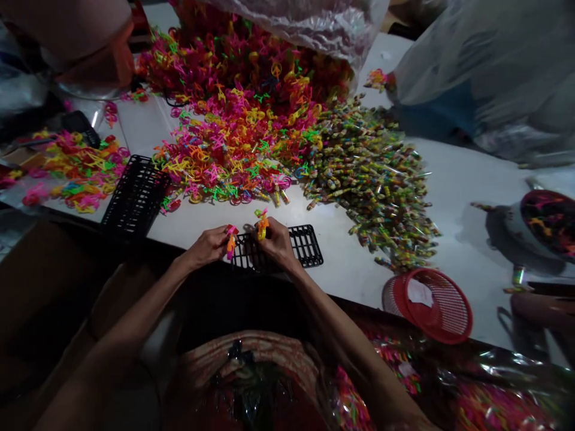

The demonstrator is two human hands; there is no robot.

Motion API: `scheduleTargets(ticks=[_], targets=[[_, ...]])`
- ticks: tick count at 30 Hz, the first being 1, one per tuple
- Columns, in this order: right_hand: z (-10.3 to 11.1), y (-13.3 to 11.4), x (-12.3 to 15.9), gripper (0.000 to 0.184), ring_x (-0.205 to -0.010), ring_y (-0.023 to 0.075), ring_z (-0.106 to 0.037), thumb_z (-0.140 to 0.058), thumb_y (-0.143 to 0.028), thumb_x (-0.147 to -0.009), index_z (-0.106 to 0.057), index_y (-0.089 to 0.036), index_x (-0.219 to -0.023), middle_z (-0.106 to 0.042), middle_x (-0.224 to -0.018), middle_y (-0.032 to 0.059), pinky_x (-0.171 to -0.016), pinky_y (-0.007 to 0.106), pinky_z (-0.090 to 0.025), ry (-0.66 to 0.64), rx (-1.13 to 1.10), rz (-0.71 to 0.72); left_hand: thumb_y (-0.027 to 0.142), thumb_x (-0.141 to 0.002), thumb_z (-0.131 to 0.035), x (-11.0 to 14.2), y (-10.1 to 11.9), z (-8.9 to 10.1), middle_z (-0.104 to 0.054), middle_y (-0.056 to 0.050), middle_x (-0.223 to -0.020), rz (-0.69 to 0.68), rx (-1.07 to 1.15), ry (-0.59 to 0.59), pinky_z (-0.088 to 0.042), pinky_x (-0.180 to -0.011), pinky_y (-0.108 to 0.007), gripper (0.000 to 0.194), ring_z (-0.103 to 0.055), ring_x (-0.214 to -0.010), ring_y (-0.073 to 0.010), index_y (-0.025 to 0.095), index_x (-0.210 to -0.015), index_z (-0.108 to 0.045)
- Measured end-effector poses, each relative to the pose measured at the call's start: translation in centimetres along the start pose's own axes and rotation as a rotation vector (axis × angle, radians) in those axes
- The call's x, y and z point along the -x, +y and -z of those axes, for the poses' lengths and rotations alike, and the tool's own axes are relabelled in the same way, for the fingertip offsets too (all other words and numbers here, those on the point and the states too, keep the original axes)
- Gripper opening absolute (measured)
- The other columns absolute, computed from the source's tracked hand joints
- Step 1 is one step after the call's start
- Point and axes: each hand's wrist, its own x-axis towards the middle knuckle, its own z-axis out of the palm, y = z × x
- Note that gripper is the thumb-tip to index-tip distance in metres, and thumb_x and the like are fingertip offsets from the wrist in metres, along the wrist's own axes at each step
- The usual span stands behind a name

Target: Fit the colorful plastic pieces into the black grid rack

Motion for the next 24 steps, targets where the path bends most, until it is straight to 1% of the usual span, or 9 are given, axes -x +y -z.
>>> scheduleTargets(ticks=[1,2,5,8,11,15,18,20,24], targets=[[0.0,0.0,-0.1,0.013,-0.062,0.0120,-0.043,-0.056,-0.030,-0.073,-0.050,-0.020,-0.067,-0.046,-0.065,-0.0029,-0.058,0.023,-0.034,0.006,-0.001,0.005,0.032,-0.091,-0.046,0.0,-0.2,0.0,-0.062,-0.004,-0.080,-0.003,-0.008,-0.012,-0.051,-0.065,-0.025,0.022,-0.061,-0.071,-0.0146,0.019,-0.083,-0.062],[-0.1,-0.2,-0.1,0.012,-0.062,0.0120,-0.043,-0.056,-0.029,-0.073,-0.050,-0.020,-0.067,-0.046,-0.065,-0.0029,-0.058,0.023,-0.034,0.010,0.004,0.008,0.033,-0.091,-0.046,0.0,-0.3,-0.1,-0.061,-0.004,-0.080,-0.001,-0.021,0.003,-0.050,-0.065,-0.026,0.023,-0.060,-0.071,-0.0149,0.019,-0.082,-0.061],[0.0,-1.0,0.1,0.010,-0.062,0.0122,-0.043,-0.054,-0.026,-0.070,-0.050,-0.020,-0.063,-0.046,-0.065,-0.0025,-0.059,0.024,-0.033,-0.015,0.020,0.040,0.037,-0.093,-0.043,0.6,-0.1,-1.1,-0.060,-0.005,-0.077,0.022,-0.085,0.141,-0.050,-0.069,-0.028,0.029,-0.060,-0.074,-0.0167,0.019,-0.079,-0.060],[0.1,-1.9,1.3,0.010,-0.063,0.0122,-0.045,-0.053,-0.026,-0.070,-0.053,-0.020,-0.063,-0.049,-0.066,-0.0016,-0.060,0.024,-0.034,-0.048,-0.016,0.079,0.037,-0.093,-0.044,1.0,0.4,-2.1,-0.061,-0.007,-0.079,0.054,-0.121,0.263,-0.051,-0.072,-0.030,0.028,-0.061,-0.078,-0.0182,0.018,-0.084,-0.062],[0.0,-2.4,2.7,0.011,-0.061,0.0119,-0.044,-0.052,-0.026,-0.072,-0.052,-0.020,-0.062,-0.048,-0.064,-0.0020,-0.058,0.024,-0.033,-0.079,-0.045,0.016,0.034,-0.091,-0.047,1.1,1.1,-2.7,-0.063,-0.007,-0.084,0.079,-0.110,0.330,-0.051,-0.074,-0.030,0.022,-0.062,-0.082,-0.0183,0.018,-0.089,-0.063],[-0.3,-2.5,3.5,0.010,-0.062,0.0126,-0.044,-0.054,-0.026,-0.071,-0.053,-0.020,-0.064,-0.048,-0.065,-0.0019,-0.057,0.024,-0.032,-0.119,-0.017,-0.037,0.028,-0.090,-0.047,0.8,1.5,-2.9,-0.063,-0.007,-0.086,0.115,-0.097,0.357,-0.052,-0.075,-0.030,0.020,-0.062,-0.085,-0.0189,0.019,-0.085,-0.064],[-0.6,-2.5,3.8,0.010,-0.064,0.0131,-0.045,-0.055,-0.027,-0.072,-0.054,-0.020,-0.065,-0.049,-0.066,-0.0015,-0.058,0.024,-0.035,-0.071,-0.059,-0.034,0.028,-0.089,-0.048,0.7,1.6,-3.0,-0.062,-0.006,-0.085,0.143,-0.106,0.347,-0.051,-0.074,-0.030,0.019,-0.062,-0.084,-0.0184,0.019,-0.083,-0.064],[-0.7,-2.5,4.1,0.009,-0.065,0.0133,-0.046,-0.055,-0.028,-0.072,-0.055,-0.020,-0.067,-0.050,-0.068,-0.0009,-0.060,0.025,-0.036,-0.050,-0.117,-0.037,0.029,-0.090,-0.047,0.7,1.5,-3.1,-0.062,-0.006,-0.084,0.137,-0.107,0.362,-0.051,-0.073,-0.029,0.021,-0.062,-0.083,-0.0182,0.019,-0.083,-0.063],[-1.0,-2.5,5.0,0.012,-0.063,0.0131,-0.046,-0.058,-0.030,-0.071,-0.057,-0.019,-0.067,-0.052,-0.068,-0.0009,-0.058,0.024,-0.037,-0.075,-0.190,-0.094,0.036,-0.093,-0.044,0.6,1.3,-3.4,-0.062,-0.007,-0.083,0.112,-0.112,0.393,-0.050,-0.074,-0.030,0.028,-0.061,-0.082,-0.0184,0.018,-0.083,-0.063]])
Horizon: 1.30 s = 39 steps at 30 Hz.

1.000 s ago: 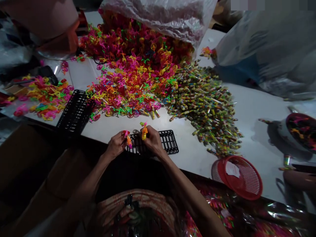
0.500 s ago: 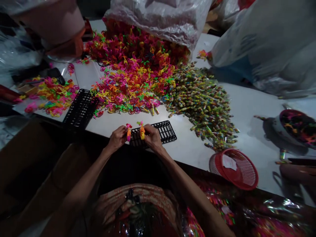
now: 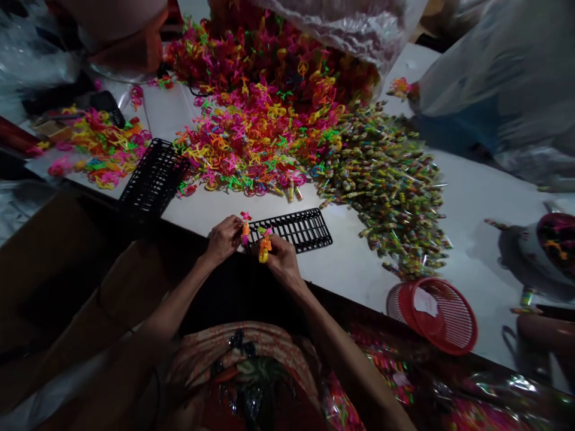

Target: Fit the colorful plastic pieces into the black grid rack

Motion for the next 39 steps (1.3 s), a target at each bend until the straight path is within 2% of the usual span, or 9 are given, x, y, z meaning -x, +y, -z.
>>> scheduleTargets(ticks=[5,9,14,17,22,27,30,35,39], targets=[[-0.5,0.2,0.6,0.016,-0.058,0.0114,-0.044,-0.060,-0.032,-0.072,-0.057,-0.018,-0.063,-0.051,-0.062,-0.0025,-0.056,0.023,-0.036,-0.052,0.049,0.010,0.043,-0.095,-0.037,0.0,-0.1,-0.3,-0.060,-0.006,-0.080,-0.037,-0.009,0.040,-0.048,-0.069,-0.029,0.037,-0.059,-0.078,-0.0179,0.018,-0.082,-0.061],[-0.5,0.4,0.7,0.018,-0.059,0.0120,-0.045,-0.061,-0.032,-0.072,-0.059,-0.018,-0.061,-0.052,-0.061,-0.0017,-0.057,0.024,-0.037,-0.046,0.112,0.046,0.040,-0.095,-0.037,-0.1,0.1,-0.5,-0.060,-0.005,-0.078,-0.041,-0.094,0.064,-0.044,-0.067,-0.030,0.035,-0.057,-0.073,-0.0178,0.018,-0.080,-0.061],[0.1,0.6,0.9,0.025,-0.058,0.0129,-0.048,-0.066,-0.042,-0.070,-0.064,-0.018,-0.065,-0.057,-0.061,-0.0012,-0.055,0.025,-0.040,-0.020,-0.038,-0.077,0.034,-0.095,-0.040,-0.2,0.1,-0.6,-0.061,-0.005,-0.078,-0.080,-0.125,0.113,-0.042,-0.067,-0.031,0.029,-0.056,-0.074,-0.0185,0.018,-0.081,-0.061],[0.5,1.0,1.1,0.025,-0.057,0.0122,-0.048,-0.070,-0.042,-0.066,-0.065,-0.018,-0.067,-0.058,-0.062,-0.0016,-0.053,0.024,-0.040,0.009,-0.017,-0.118,0.034,-0.095,-0.041,-0.2,0.1,-0.7,-0.061,-0.005,-0.079,-0.077,-0.103,0.108,-0.041,-0.068,-0.030,0.029,-0.057,-0.075,-0.0178,0.018,-0.082,-0.061],[0.9,1.6,1.5,0.022,-0.058,0.0132,-0.050,-0.068,-0.040,-0.070,-0.064,-0.018,-0.069,-0.058,-0.062,-0.0008,-0.055,0.025,-0.041,0.028,0.068,-0.049,0.039,-0.095,-0.041,-0.2,0.2,-0.8,-0.061,-0.005,-0.078,-0.026,-0.101,0.080,-0.041,-0.070,-0.031,0.032,-0.057,-0.075,-0.0178,0.019,-0.080,-0.061],[1.0,1.2,1.3,0.013,-0.062,0.0138,-0.053,-0.058,-0.022,-0.077,-0.058,-0.019,-0.065,-0.058,-0.066,0.0010,-0.060,0.025,-0.040,-0.087,0.346,0.188,0.039,-0.096,-0.038,-0.2,0.2,-0.7,-0.061,-0.005,-0.078,-0.048,-0.117,0.089,-0.041,-0.069,-0.031,0.035,-0.057,-0.075,-0.0183,0.018,-0.080,-0.062],[0.6,1.0,1.1,0.012,-0.062,0.0129,-0.051,-0.052,-0.011,-0.076,-0.057,-0.019,-0.068,-0.057,-0.069,0.0019,-0.058,0.023,-0.037,-0.171,0.489,0.261,0.038,-0.095,-0.039,-0.2,0.2,-0.7,-0.061,-0.006,-0.079,-0.031,-0.122,0.072,-0.041,-0.070,-0.032,0.034,-0.057,-0.076,-0.0193,0.018,-0.081,-0.062],[-0.3,0.5,1.0,0.014,-0.062,0.0128,-0.050,-0.052,-0.006,-0.075,-0.059,-0.018,-0.070,-0.055,-0.071,0.0014,-0.057,0.023,-0.034,-0.206,0.602,0.226,0.034,-0.094,-0.040,-0.5,0.7,-0.4,-0.062,-0.007,-0.081,0.014,-0.129,0.025,-0.041,-0.071,-0.033,0.031,-0.057,-0.079,-0.0213,0.018,-0.081,-0.063],[1.9,-0.8,-0.8,0.010,-0.067,0.0128,-0.056,-0.060,-0.009,-0.073,-0.066,-0.016,-0.077,-0.061,-0.081,0.0030,-0.061,0.023,-0.040,-0.315,0.531,0.176,0.031,-0.092,-0.045,-0.4,0.6,0.2,-0.061,-0.006,-0.077,0.042,-0.143,0.062,-0.041,-0.068,-0.032,0.026,-0.057,-0.077,-0.0210,0.018,-0.076,-0.061]])
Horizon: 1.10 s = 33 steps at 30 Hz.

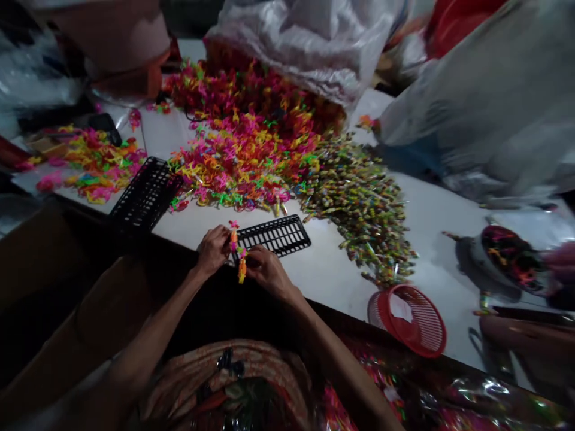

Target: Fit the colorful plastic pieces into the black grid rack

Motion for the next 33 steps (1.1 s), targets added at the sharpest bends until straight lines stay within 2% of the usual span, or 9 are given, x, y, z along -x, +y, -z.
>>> scheduleTargets(ticks=[2,6,9,13,17,21,26,30,33], targets=[[2.6,0.8,-1.5,0.015,-0.071,0.0145,-0.060,-0.062,-0.013,-0.073,-0.069,-0.016,-0.086,-0.064,-0.086,0.0044,-0.064,0.024,-0.042,0.031,0.023,-0.061,0.030,-0.091,-0.048,0.3,-0.6,0.2,-0.062,-0.005,-0.077,0.028,0.013,0.031,-0.043,-0.069,-0.032,0.024,-0.059,-0.078,-0.0204,0.018,-0.076,-0.062],[7.2,2.6,-6.7,0.019,-0.081,0.0196,-0.062,-0.055,-0.024,-0.083,-0.070,-0.016,-0.090,-0.069,-0.086,0.0083,-0.070,0.027,-0.042,0.308,0.310,-0.351,0.030,-0.087,-0.053,1.1,-1.4,0.6,-0.063,-0.005,-0.081,0.092,0.067,0.050,-0.047,-0.073,-0.033,0.017,-0.061,-0.081,-0.0202,0.019,-0.080,-0.065],[8.3,3.6,-10.0,0.020,-0.083,0.0224,-0.063,-0.055,-0.027,-0.083,-0.070,-0.016,-0.088,-0.070,-0.087,0.0113,-0.067,0.027,-0.039,0.303,0.433,-0.494,0.028,-0.085,-0.054,1.6,0.0,1.3,-0.064,-0.006,-0.093,0.193,0.191,0.098,-0.052,-0.077,-0.033,0.020,-0.062,-0.087,-0.0198,0.020,-0.097,-0.067],[8.0,4.7,-10.1,0.021,-0.074,0.0213,-0.062,-0.055,-0.032,-0.079,-0.069,-0.016,-0.078,-0.069,-0.077,0.0087,-0.062,0.027,-0.037,0.383,0.298,-0.465,0.031,-0.092,-0.044,1.9,4.4,2.7,-0.053,-0.009,-0.129,0.430,0.348,0.325,-0.049,-0.096,-0.035,0.041,-0.055,-0.116,-0.0201,0.027,-0.132,-0.052],[7.1,5.4,-6.9,0.013,-0.069,0.0186,-0.057,-0.057,-0.027,-0.070,-0.064,-0.018,-0.075,-0.066,-0.073,0.0040,-0.061,0.027,-0.038,0.562,0.125,-0.413,0.036,-0.089,-0.054,0.8,7.8,2.9,-0.025,-0.010,-0.155,0.389,0.340,0.250,-0.031,-0.114,-0.044,0.060,-0.028,-0.142,-0.0276,0.028,-0.146,-0.036],[5.0,4.8,-4.4,0.013,-0.059,0.0138,-0.050,-0.063,-0.029,-0.061,-0.059,-0.019,-0.068,-0.060,-0.064,-0.0008,-0.056,0.025,-0.038,0.535,-0.284,-0.349,0.030,-0.090,-0.049,-0.3,7.6,2.0,-0.020,-0.008,-0.159,0.418,0.404,0.147,-0.028,-0.115,-0.045,0.056,-0.026,-0.144,-0.0275,0.029,-0.145,-0.037],[2.8,3.0,-3.7,0.031,-0.054,0.0097,-0.046,-0.076,-0.036,-0.051,-0.057,-0.018,-0.066,-0.055,-0.059,-0.0050,-0.051,0.022,-0.037,0.348,-0.739,-0.319,0.033,-0.092,-0.046,-0.4,6.8,2.2,-0.022,-0.002,-0.159,0.485,0.489,0.112,-0.025,-0.117,-0.041,0.051,-0.025,-0.145,-0.0239,0.033,-0.143,-0.040],[2.2,2.0,-4.1,0.035,-0.055,0.0096,-0.047,-0.078,-0.039,-0.050,-0.059,-0.017,-0.070,-0.055,-0.061,-0.0051,-0.053,0.023,-0.039,0.230,-0.866,-0.297,0.041,-0.094,-0.043,-0.4,6.9,2.5,-0.022,-0.001,-0.160,0.498,0.530,0.118,-0.022,-0.118,-0.041,0.052,-0.018,-0.147,-0.0221,0.033,-0.145,-0.037],[1.4,1.8,-4.4,0.031,-0.056,0.0103,-0.046,-0.075,-0.039,-0.057,-0.053,-0.019,-0.064,-0.052,-0.060,-0.0052,-0.054,0.024,-0.039,0.237,-0.769,-0.249,0.045,-0.095,-0.041,-0.4,6.8,2.4,-0.021,0.000,-0.160,0.508,0.547,0.121,-0.021,-0.119,-0.040,0.052,-0.017,-0.147,-0.0216,0.033,-0.146,-0.036]])
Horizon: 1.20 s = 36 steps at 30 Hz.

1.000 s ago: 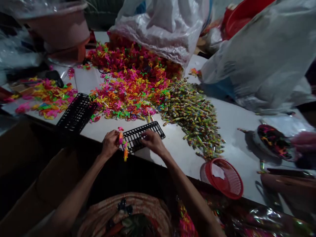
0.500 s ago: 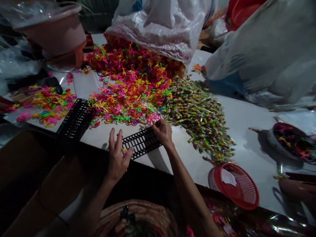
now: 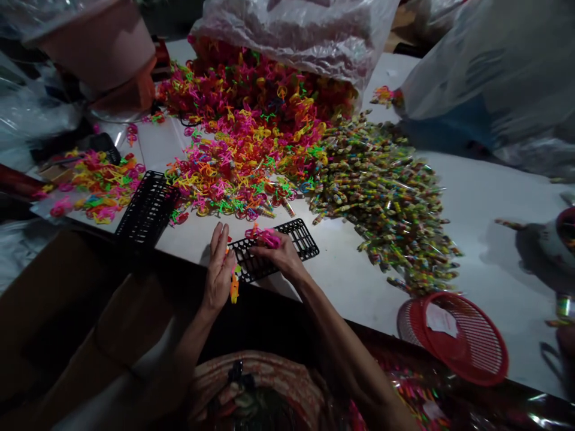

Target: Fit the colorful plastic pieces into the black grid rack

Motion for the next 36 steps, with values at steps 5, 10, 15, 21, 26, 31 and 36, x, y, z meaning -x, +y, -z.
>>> scheduleTargets(ticks=[5,10,15,21,26,31,36], targets=[[-2.3,1.1,-0.9,0.018,-0.057,0.0111,-0.045,-0.064,-0.032,-0.067,-0.049,-0.021,-0.066,-0.050,-0.061,-0.0048,-0.055,0.023,-0.037,-0.005,0.182,0.131,0.047,-0.094,-0.042,-0.1,-0.3,0.2,-0.021,0.000,-0.160,-0.001,-0.009,-0.034,-0.018,-0.120,-0.036,0.056,-0.015,-0.148,-0.0195,0.032,-0.147,-0.033],[-3.4,1.5,-1.7,0.011,-0.057,0.0111,-0.048,-0.059,-0.026,-0.071,-0.052,-0.020,-0.066,-0.053,-0.061,-0.0044,-0.055,0.022,-0.034,-0.018,0.384,0.178,0.051,-0.095,-0.036,0.0,-0.3,0.3,-0.024,0.000,-0.159,0.032,0.024,-0.037,-0.014,-0.121,-0.037,0.057,-0.015,-0.148,-0.0189,0.031,-0.148,-0.030],[-3.3,0.4,-1.0,0.005,-0.064,0.0133,-0.053,-0.054,-0.019,-0.079,-0.058,-0.018,-0.077,-0.060,-0.074,0.0014,-0.058,0.023,-0.034,-0.171,0.789,0.296,0.055,-0.095,-0.032,-0.1,0.0,0.1,-0.021,0.000,-0.160,0.019,0.041,-0.059,-0.011,-0.121,-0.038,0.058,-0.013,-0.148,-0.0190,0.033,-0.149,-0.028],[-4.9,-2.3,-0.6,0.017,-0.080,0.0201,-0.061,-0.048,-0.016,-0.090,-0.062,-0.014,-0.099,-0.066,-0.096,0.0130,-0.066,0.028,-0.041,-0.369,1.163,0.267,0.057,-0.093,-0.038,-0.9,0.1,0.7,-0.017,-0.001,-0.161,-0.047,-0.007,-0.143,-0.021,-0.118,-0.042,0.059,-0.013,-0.148,-0.0231,0.033,-0.146,-0.034],[-2.1,-3.6,-2.8,0.010,-0.082,0.0189,-0.062,-0.063,-0.017,-0.082,-0.067,-0.014,-0.091,-0.068,-0.089,0.0073,-0.067,0.025,-0.040,-0.281,1.129,0.251,0.049,-0.091,-0.047,-0.7,0.7,1.4,-0.016,0.000,-0.161,-0.071,-0.070,-0.077,-0.025,-0.117,-0.040,0.051,-0.016,-0.147,-0.0247,0.034,-0.139,-0.046],[1.0,-4.6,-6.6,0.022,-0.091,0.0236,-0.064,-0.049,-0.009,-0.087,-0.068,-0.012,-0.099,-0.064,-0.114,0.0181,-0.073,0.030,-0.041,-0.015,1.320,0.172,0.035,-0.090,-0.051,-0.4,0.9,0.6,-0.017,-0.004,-0.161,-0.218,-0.227,-0.021,-0.017,-0.119,-0.047,0.050,-0.016,-0.148,-0.0258,0.030,-0.140,-0.047],[1.6,-3.8,-5.7,0.021,-0.090,0.0229,-0.063,-0.053,-0.011,-0.081,-0.067,-0.014,-0.097,-0.067,-0.105,0.0152,-0.072,0.030,-0.042,0.061,1.199,0.168,0.023,-0.092,-0.042,-0.9,-0.1,-0.3,-0.028,-0.010,-0.156,-0.267,-0.270,-0.040,-0.021,-0.118,-0.049,0.047,-0.022,-0.146,-0.0235,0.024,-0.138,-0.047]])
